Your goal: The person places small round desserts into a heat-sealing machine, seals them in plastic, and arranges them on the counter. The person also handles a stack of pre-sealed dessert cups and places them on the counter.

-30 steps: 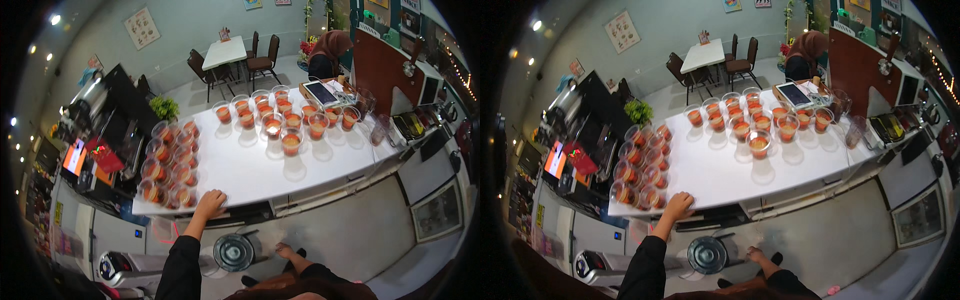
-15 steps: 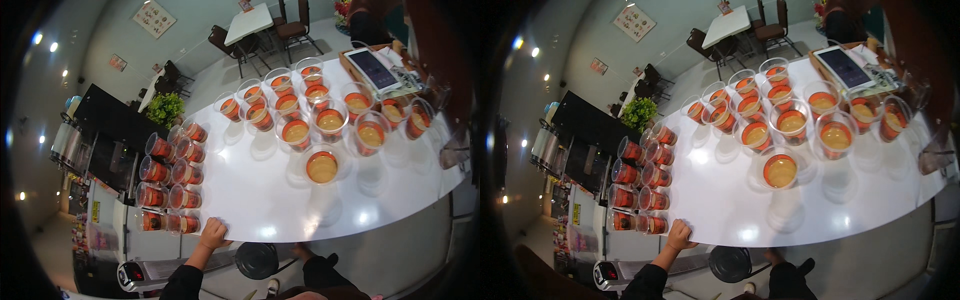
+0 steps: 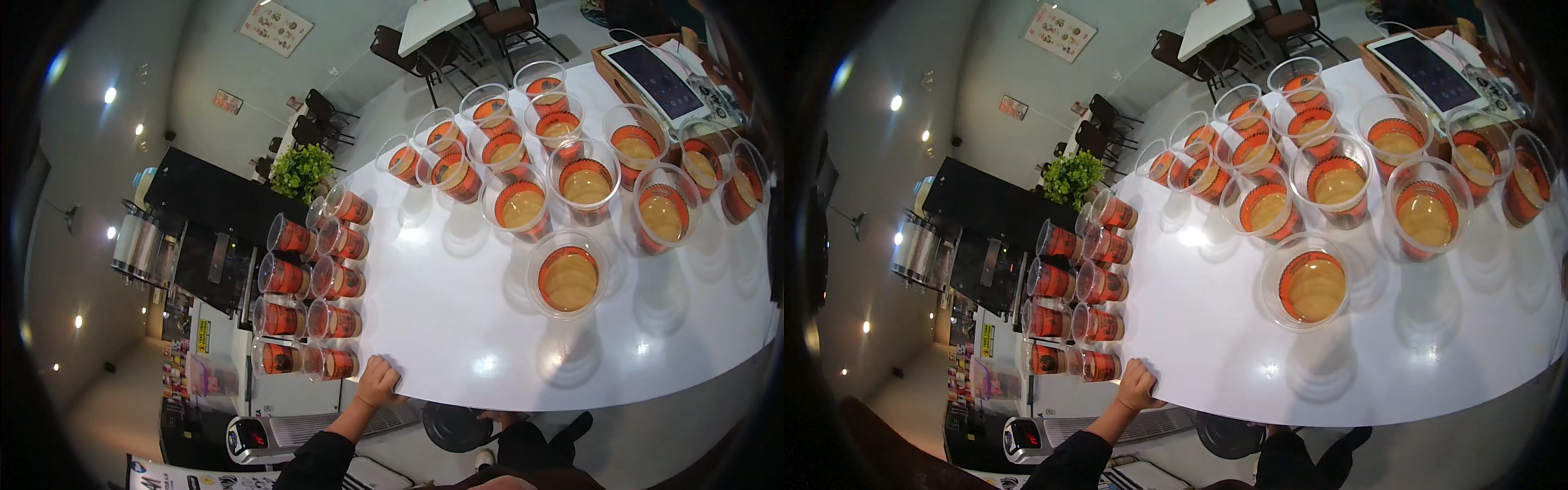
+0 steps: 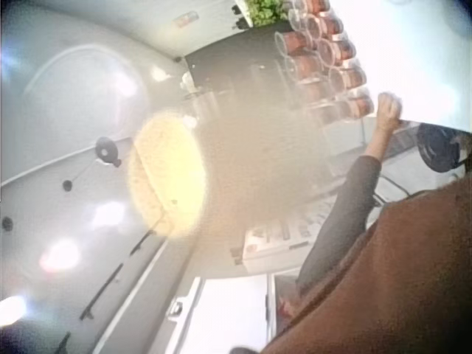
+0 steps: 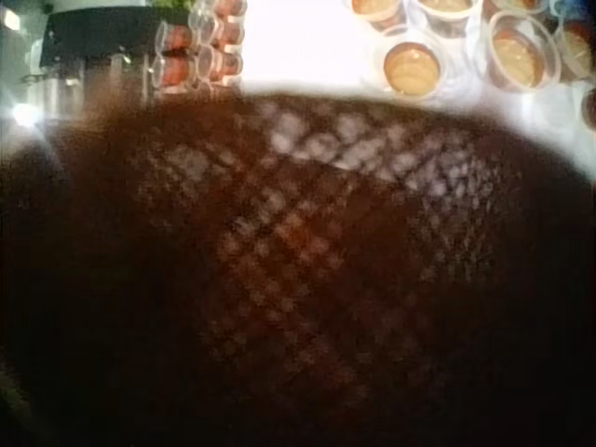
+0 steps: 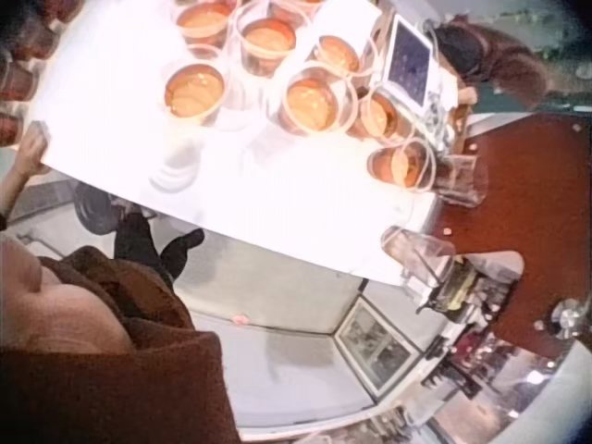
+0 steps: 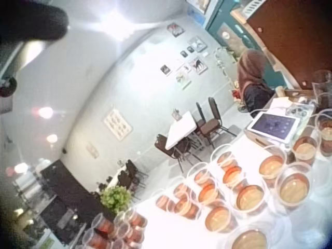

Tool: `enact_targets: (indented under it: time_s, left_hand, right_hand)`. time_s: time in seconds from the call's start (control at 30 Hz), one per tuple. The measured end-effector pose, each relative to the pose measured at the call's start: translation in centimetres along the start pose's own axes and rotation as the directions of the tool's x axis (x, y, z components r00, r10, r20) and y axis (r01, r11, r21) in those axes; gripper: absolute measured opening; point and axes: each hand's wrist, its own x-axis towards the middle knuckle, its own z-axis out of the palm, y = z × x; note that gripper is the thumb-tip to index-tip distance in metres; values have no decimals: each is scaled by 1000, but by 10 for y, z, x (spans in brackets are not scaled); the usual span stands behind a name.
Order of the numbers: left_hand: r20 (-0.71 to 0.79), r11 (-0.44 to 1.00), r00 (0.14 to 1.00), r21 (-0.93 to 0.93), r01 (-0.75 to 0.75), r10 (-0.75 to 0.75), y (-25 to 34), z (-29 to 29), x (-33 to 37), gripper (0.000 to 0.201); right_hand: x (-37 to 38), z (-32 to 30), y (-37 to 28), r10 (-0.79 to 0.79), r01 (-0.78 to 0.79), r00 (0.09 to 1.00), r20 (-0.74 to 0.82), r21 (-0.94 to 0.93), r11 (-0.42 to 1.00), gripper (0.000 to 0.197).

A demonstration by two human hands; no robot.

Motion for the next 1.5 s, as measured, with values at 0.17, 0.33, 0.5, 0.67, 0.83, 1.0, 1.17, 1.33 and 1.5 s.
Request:
enact_targets:
  time_s: [0.17, 0.33, 0.5, 0.67, 0.83, 1.0, 1.17, 1.33, 1.5]
  left_hand:
    - [-80, 996, 993, 37, -84, 87, 2, 0, 10, 47]
    - [-53, 997, 996, 17, -73, 73, 0, 2, 4, 48]
    - [-61, 990, 989, 27, -137, 138, 0, -4, 19, 50]
    - [-95, 997, 992, 31, -76, 79, -1, 9, -15, 49]
    - [-108, 989, 985, 74, -126, 134, -7, 9, 5, 50]
    - [-88, 989, 988, 88, -119, 126, -20, 19, -5, 52]
    - [-86, 986, 985, 94, -139, 147, -21, 23, -1, 54]
    - [-177, 981, 970, 121, -150, 170, -20, 21, -1, 47]
    - [-217, 984, 962, 91, -152, 168, -21, 26, -10, 45]
  right_hand:
    - [-10, 13, 7, -15, 16, 1000, -23, 58, 998, 77]
    - [-29, 9, 12, -28, 35, 995, -91, 72, 997, 81]
    - [-25, -20, 45, 135, -131, 989, -55, 65, 989, 95]
    - [-114, -84, 83, 138, -173, 933, -331, -78, 982, 93]
    - [-199, -128, 75, 83, -217, 752, -654, -127, 968, 91]
    - [-222, -144, 53, -20, -270, 681, -732, -276, 922, 89]
    - [-212, -129, 45, -106, -389, 597, -796, -403, 829, 80]
    - [-208, -114, 50, -109, -443, 544, -832, -395, 805, 72]
    - [-194, -106, 51, -134, -422, 565, -814, -424, 801, 67]
